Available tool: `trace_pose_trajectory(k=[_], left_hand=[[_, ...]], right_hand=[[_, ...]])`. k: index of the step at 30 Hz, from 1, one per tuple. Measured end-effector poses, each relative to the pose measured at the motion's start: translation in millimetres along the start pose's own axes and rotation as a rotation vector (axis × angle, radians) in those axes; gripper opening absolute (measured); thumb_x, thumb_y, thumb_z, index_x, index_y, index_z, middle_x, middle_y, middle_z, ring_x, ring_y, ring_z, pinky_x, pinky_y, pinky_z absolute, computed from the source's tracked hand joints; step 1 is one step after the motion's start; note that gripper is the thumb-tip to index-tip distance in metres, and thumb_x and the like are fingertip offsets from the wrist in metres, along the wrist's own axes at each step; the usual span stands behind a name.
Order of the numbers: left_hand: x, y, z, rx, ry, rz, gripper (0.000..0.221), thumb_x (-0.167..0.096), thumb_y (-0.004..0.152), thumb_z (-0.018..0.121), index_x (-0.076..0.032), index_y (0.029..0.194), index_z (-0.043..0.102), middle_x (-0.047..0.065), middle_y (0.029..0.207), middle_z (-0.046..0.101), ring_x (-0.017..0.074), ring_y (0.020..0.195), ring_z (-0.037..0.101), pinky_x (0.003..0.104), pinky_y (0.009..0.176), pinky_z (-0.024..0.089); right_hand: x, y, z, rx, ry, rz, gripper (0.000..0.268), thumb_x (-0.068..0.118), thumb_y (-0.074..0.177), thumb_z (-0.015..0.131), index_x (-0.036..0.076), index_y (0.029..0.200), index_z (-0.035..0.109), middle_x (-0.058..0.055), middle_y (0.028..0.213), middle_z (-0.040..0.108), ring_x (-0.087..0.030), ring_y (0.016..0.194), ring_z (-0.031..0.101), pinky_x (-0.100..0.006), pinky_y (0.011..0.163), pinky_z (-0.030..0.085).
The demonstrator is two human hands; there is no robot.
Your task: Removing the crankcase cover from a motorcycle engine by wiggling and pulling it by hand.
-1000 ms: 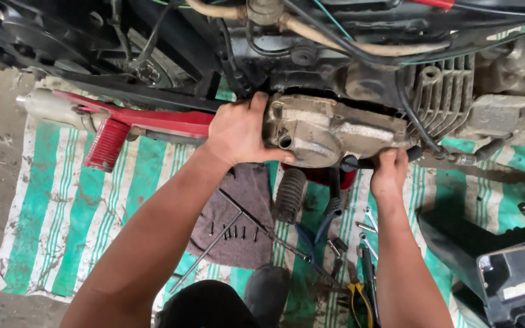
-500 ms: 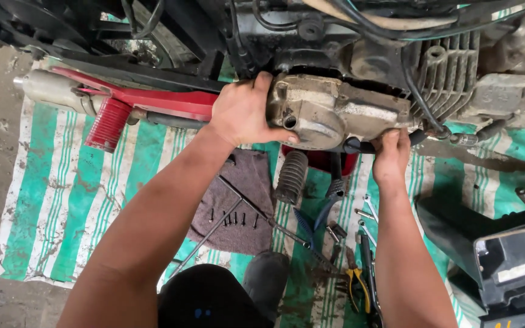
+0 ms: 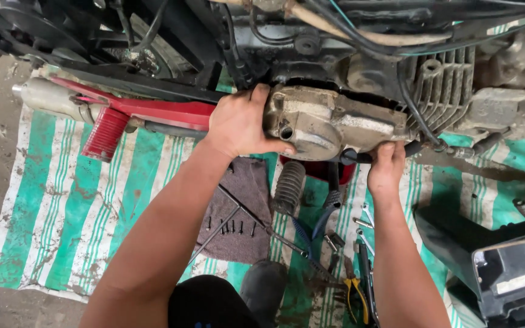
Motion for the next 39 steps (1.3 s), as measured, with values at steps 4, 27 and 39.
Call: trace_pose_trajectory(k=[4, 27, 39], left_hand=[[-1.5, -0.7, -1.0, -0.056, -0.036, 0.017, 0.129, -0.114, 0.054, 0.068, -0.006, 0.125, 0.064, 0.013, 0.083, 0.077, 0.0343, 0.079, 0.082, 0.045, 0.071, 0.064], [-1.2, 2.4, -3.8, -0.1, -0.059, 0.008, 0.135, -0.116, 0.047, 0.072, -0.005, 0.123, 0.068, 0.013, 0.083, 0.077, 0.032, 0.081, 0.083, 0.041, 0.072, 0.065], [-0.6, -0.6, -3.0, -0.074, -0.084, -0.002, 0.131, -0.107, 0.048, 0.079, -0.002, 0.125, 0.068, 0.017, 0.086, 0.078, 0.036, 0.081, 0.082, 0.045, 0.071, 0.064]], right_hand=[[-91.4, 10.7, -22.2, 0.054, 0.166, -0.062, 0.066, 0.054, 0.121, 0.054, -0.001, 0.158, 0.054, -0.02, 0.139, 0.059, -0.026, 0.12, 0.063, -0.053, 0.1, 0.061], [24.4, -8.4, 11.8, 0.071, 0.134, -0.189, 0.063, 0.045, 0.119, 0.059, 0.0, 0.162, 0.051, -0.011, 0.138, 0.06, -0.014, 0.124, 0.057, -0.045, 0.109, 0.058], [220.2, -99.7, 47.7, 0.371, 0.082, -0.396, 0.03, 0.034, 0.088, 0.091, 0.013, 0.086, 0.07, -0.004, 0.075, 0.065, -0.023, 0.066, 0.066, -0.033, 0.062, 0.051]])
Point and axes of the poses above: each hand's wrist, its own y-axis towards the middle knuckle, its own z-axis out of the palm, x = y × z, the point moved 4 cm from there along y, towards the middle knuckle
